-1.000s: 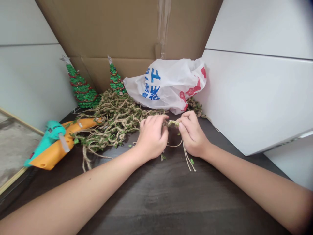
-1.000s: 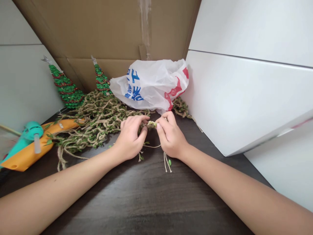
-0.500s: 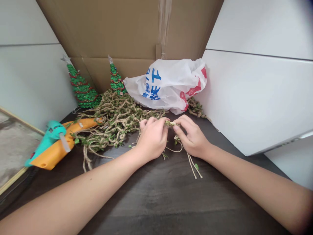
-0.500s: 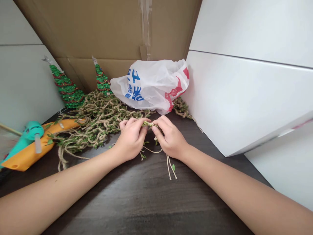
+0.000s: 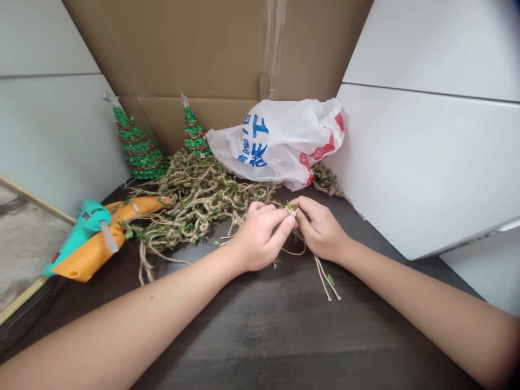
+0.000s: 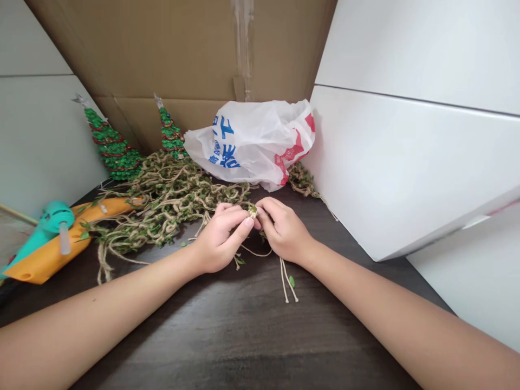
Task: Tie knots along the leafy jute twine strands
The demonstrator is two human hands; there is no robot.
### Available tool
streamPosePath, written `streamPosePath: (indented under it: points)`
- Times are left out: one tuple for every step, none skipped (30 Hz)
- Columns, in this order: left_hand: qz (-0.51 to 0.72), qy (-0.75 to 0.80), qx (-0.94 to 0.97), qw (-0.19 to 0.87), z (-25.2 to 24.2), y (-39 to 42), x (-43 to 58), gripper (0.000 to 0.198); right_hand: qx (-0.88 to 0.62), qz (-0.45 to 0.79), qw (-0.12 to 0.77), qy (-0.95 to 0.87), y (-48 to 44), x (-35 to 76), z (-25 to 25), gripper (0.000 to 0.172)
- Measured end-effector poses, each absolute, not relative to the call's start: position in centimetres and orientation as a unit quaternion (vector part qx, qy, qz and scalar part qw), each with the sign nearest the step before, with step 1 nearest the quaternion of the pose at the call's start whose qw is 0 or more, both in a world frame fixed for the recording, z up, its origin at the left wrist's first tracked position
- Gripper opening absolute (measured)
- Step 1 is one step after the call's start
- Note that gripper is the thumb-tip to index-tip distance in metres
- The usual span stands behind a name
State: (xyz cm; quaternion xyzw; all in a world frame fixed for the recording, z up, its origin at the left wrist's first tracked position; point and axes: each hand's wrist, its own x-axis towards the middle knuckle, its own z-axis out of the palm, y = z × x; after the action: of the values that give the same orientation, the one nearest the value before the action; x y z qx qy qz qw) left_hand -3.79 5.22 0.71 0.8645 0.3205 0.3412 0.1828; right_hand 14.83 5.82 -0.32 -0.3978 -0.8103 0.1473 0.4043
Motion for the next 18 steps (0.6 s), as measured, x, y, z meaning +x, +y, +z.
streamPosePath:
  points:
    - [0.348, 0.316, 0.863, 0.186, 0.68, 5.26, -3.78, 0.037, -0.394, 0.151, 0.401, -0.813, 5.81, 14.84, -0.33, 0.027]
    - [0.355, 0.312, 0.861, 0.188, 0.64, 5.29, -3.76, 0.038, -0.392, 0.151, 0.397, -0.816, 5.81, 14.85, -0.37, 0.029]
    - [0.363, 0.308, 0.859, 0.189, 0.60, 5.31, -3.74, 0.038, -0.390, 0.149, 0.393, -0.820, 5.83, 14.86, -0.42, 0.031]
    - [0.372, 0.304, 0.856, 0.190, 0.58, 5.33, -3.73, 0.038, -0.388, 0.145, 0.386, -0.824, 5.86, 14.88, -0.47, 0.031]
    - [0.380, 0.298, 0.854, 0.192, 0.56, 5.33, -3.73, 0.038, -0.386, 0.141, 0.381, -0.828, 5.90, 14.89, -0.53, 0.032]
    - [0.388, 0.292, 0.852, 0.196, 0.55, 5.33, -3.73, 0.037, -0.385, 0.138, 0.376, -0.832, 5.94, 14.89, -0.58, 0.032]
    - [0.394, 0.285, 0.850, 0.201, 0.55, 5.32, -3.74, 0.037, -0.383, 0.137, 0.373, -0.834, 5.97, 14.88, -0.62, 0.032]
    - [0.399, 0.280, 0.849, 0.207, 0.55, 5.30, -3.75, 0.037, -0.382, 0.139, 0.374, -0.833, 5.99, 14.86, -0.63, 0.032]
    - [0.400, 0.277, 0.847, 0.213, 0.56, 5.28, -3.77, 0.038, -0.383, 0.139, 0.381, -0.830, 6.00, 14.84, -0.63, 0.032]
    - [0.401, 0.275, 0.847, 0.218, 0.57, 5.24, -3.77, 0.038, -0.385, 0.136, 0.392, -0.824, 5.98, 14.80, -0.61, 0.030]
    - [0.401, 0.273, 0.846, 0.222, 0.58, 5.20, -3.78, 0.038, -0.389, 0.131, 0.406, -0.816, 5.94, 14.77, -0.57, 0.028]
    - [0.403, 0.271, 0.846, 0.222, 0.59, 5.15, -3.78, 0.038, -0.393, 0.126, 0.419, -0.808, 5.89, 14.75, -0.54, 0.026]
    - [0.405, 0.269, 0.846, 0.220, 0.60, 5.11, -3.77, 0.038, -0.397, 0.122, 0.429, -0.802, 5.82, 14.73, -0.49, 0.022]
    - [0.406, 0.268, 0.847, 0.216, 0.60, 5.06, -3.77, 0.038, -0.400, 0.122, 0.434, -0.798, 5.75, 14.72, -0.45, 0.020]
    - [0.406, 0.269, 0.848, 0.210, 0.59, 5.03, -3.77, 0.038, -0.403, 0.125, 0.434, -0.796, 5.68, 14.72, -0.42, 0.017]
    - [0.404, 0.272, 0.850, 0.202, 0.57, 5.01, -3.76, 0.038, -0.406, 0.129, 0.432, -0.795, 5.63, 14.71, -0.39, 0.015]
    - [0.400, 0.279, 0.852, 0.194, 0.53, 5.00, -3.76, 0.038, -0.409, 0.130, 0.433, -0.793, 5.59, 14.71, -0.37, 0.012]
    - [0.396, 0.287, 0.853, 0.184, 0.50, 5.02, -3.76, 0.037, -0.411, 0.127, 0.437, -0.790, 5.58, 14.70, -0.36, 0.011]
